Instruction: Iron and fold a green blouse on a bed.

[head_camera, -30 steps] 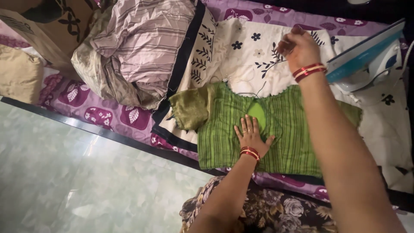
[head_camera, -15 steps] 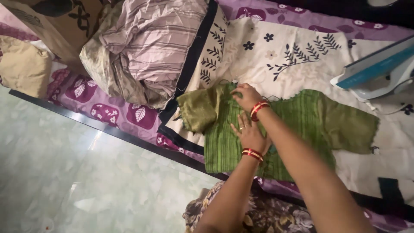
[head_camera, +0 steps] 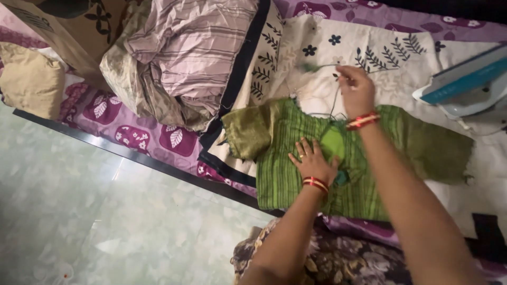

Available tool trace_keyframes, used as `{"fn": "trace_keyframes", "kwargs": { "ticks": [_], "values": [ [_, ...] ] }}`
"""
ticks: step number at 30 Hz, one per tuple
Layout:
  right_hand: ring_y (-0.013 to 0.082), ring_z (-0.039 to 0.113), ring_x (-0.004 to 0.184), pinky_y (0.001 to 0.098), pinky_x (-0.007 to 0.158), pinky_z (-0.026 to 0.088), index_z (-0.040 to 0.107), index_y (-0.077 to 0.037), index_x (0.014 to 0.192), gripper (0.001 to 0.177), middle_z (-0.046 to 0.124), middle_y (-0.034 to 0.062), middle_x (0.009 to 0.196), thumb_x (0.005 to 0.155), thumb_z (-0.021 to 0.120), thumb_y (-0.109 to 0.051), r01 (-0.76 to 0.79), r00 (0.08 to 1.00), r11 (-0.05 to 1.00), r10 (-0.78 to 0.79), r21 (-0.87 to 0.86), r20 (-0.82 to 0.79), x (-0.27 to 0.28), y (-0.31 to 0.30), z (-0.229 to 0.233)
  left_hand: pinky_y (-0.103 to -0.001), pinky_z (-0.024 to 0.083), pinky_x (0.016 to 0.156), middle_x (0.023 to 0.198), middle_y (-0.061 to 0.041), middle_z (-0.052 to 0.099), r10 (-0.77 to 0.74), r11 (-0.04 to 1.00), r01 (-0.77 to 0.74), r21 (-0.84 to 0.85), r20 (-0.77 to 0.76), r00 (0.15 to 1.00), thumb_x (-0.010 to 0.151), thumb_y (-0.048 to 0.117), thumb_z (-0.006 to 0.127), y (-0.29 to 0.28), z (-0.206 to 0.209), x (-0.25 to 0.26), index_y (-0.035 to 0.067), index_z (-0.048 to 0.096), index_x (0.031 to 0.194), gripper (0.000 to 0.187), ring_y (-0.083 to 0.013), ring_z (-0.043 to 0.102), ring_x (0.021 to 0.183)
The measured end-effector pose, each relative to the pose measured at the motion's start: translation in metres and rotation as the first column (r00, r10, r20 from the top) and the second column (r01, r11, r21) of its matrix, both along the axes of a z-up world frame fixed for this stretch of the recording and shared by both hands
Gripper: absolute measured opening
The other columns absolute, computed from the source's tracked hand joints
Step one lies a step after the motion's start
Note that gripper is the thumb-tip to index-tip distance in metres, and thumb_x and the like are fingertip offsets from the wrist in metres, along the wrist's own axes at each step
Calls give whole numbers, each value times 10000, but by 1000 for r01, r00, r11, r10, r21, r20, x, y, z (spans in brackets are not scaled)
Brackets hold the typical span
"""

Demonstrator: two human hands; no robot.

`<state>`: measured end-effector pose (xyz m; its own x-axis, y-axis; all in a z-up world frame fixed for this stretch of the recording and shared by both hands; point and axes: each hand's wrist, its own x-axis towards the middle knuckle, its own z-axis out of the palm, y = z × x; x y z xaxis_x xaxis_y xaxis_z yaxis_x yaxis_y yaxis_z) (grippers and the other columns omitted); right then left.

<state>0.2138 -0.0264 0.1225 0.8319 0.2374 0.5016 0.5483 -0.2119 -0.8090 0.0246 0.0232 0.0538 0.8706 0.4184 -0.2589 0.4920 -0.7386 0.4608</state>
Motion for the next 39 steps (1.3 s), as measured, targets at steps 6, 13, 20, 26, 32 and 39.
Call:
{"fn": "trace_keyframes", "kwargs": {
  "ticks": [6,13,20,26,32,39],
  "values": [
    [183,676,1111,331,989,528,765,-76,1187,223,732,73,1203,974,702,-59,-108,989,991,98,-85,-113,-98,-92,36,-671,43,1203,1671,-183,238,42,998,-47,41,119,992,860,479,642,-1,-24,3,129,451,1509,762,-384,150,1555],
    [168,692,1137,351,1023,512,795,-132,1140,235,775,45,1156,917,738,-182,-350,887,911,249,-216,-389,-165,-125,-48,-522,390,1163,1374,-169,651,229,972,-217,-87,527,818,907,210,633,7,-45,-13,101,714,1215,336,-385,539,1339],
    [140,686,1148,316,1020,520,751,-90,1225,288,761,34,1217,960,640,-79,-322,792,939,337,121,-509,-163,-112,-16,-433,555,956,1203,-175,714,258,885,-5,-465,480,839,848,22,567,-2,-64,-45,110,723,1212,406,-357,683,1124],
    [221,706,1115,345,974,541,737,-99,1254,321,750,112,1228,944,670,-153,-129,878,943,-35,-307,-477,-132,-160,-115,-505,502,976,1257,-217,650,118,939,23,-343,384,916,822,90,662,-8,-58,-47,129,699,1227,408,-421,607,1161],
    [366,698,1091,443,939,552,653,-150,1353,537,721,191,1172,844,777,-268,-44,910,763,-236,-645,-341,-172,-155,-109,-502,539,945,1252,-197,651,128,985,-75,-155,370,920,855,122,658,-11,-39,-52,160,665,1266,413,-409,631,1158],
    [439,593,1171,511,937,524,616,-209,1335,499,537,226,1370,858,752,-263,-34,925,602,-284,-798,-254,-189,-124,-102,-500,580,787,1183,-212,632,-30,981,-5,193,180,983,837,174,659,35,-63,-31,168,558,1374,546,-417,657,1017]
  ]
}}
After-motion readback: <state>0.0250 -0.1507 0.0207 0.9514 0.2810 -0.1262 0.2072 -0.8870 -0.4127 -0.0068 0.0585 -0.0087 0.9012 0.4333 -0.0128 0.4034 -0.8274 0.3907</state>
